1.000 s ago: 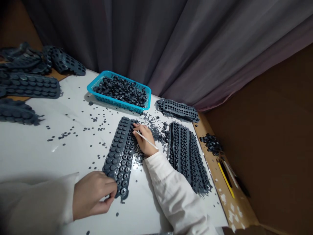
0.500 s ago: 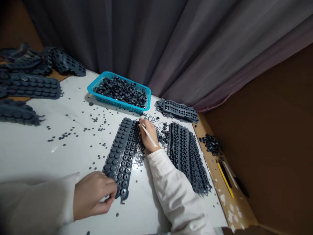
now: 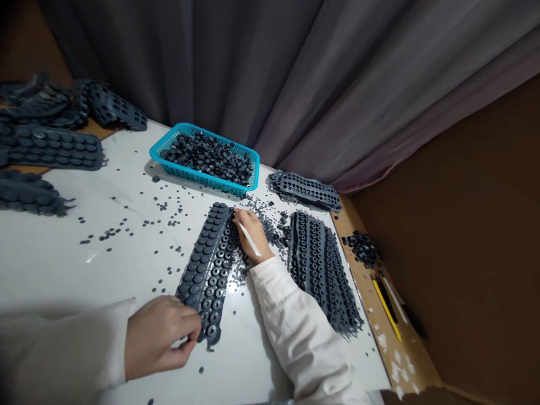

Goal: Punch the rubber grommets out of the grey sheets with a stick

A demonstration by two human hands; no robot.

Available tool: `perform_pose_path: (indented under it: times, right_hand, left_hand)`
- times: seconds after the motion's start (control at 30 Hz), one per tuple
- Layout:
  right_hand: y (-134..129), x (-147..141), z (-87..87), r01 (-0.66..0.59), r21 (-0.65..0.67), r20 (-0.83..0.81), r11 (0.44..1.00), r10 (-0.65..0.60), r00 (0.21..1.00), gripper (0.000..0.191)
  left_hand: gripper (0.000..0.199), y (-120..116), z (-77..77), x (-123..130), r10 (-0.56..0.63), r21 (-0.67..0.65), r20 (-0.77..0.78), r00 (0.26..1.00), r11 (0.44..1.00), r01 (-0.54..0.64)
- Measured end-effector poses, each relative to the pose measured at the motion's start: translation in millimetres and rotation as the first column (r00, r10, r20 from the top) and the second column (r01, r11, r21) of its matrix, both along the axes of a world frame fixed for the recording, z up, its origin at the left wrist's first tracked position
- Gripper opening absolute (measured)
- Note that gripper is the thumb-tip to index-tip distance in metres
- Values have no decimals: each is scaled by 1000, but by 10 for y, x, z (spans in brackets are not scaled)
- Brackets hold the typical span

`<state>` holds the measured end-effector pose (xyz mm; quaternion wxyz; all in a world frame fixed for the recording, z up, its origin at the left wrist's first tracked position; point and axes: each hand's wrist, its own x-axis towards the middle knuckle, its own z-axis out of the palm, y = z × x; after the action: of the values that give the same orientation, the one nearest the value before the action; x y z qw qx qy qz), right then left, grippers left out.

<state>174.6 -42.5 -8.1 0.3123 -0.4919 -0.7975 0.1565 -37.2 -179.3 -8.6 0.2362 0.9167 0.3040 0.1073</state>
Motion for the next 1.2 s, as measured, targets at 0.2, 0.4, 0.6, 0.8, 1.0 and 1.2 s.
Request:
perform_pose_path:
  times: [0.2,0.4,0.6,0.8,1.0,1.2]
  right_hand:
    - [147,44,-36,131,41,17,991,-132,991,14]
    - [113,93,-5,66,3,-137,998,-65,988,14]
    - [101,81,-72,4,-39,-140,999,-10,990,14]
    - [112,86,-71,-21,-8,-115,1000,20,993,12]
    - [164,77,-63,17,33,29,999,-18,999,15]
    - [234,113,-49,165,41,48,985,-167,985,17]
  left_hand:
    - [9,-1,-7,0,-4,15,-1,1000,1000,4]
    - [9,-4,-23,3,-4,0,-7,1000,1000,4]
    - [8,-5,-27,-4,-3,10,-11,1000,1000,4]
    - [9,-6,-24,2,-1,8,-16,1000,1000,1]
    - [10,-11,-10,7,-2,12,-32,999,1000,3]
    - [10,-18,-13,6,-1,-12,-36,999,1000,0]
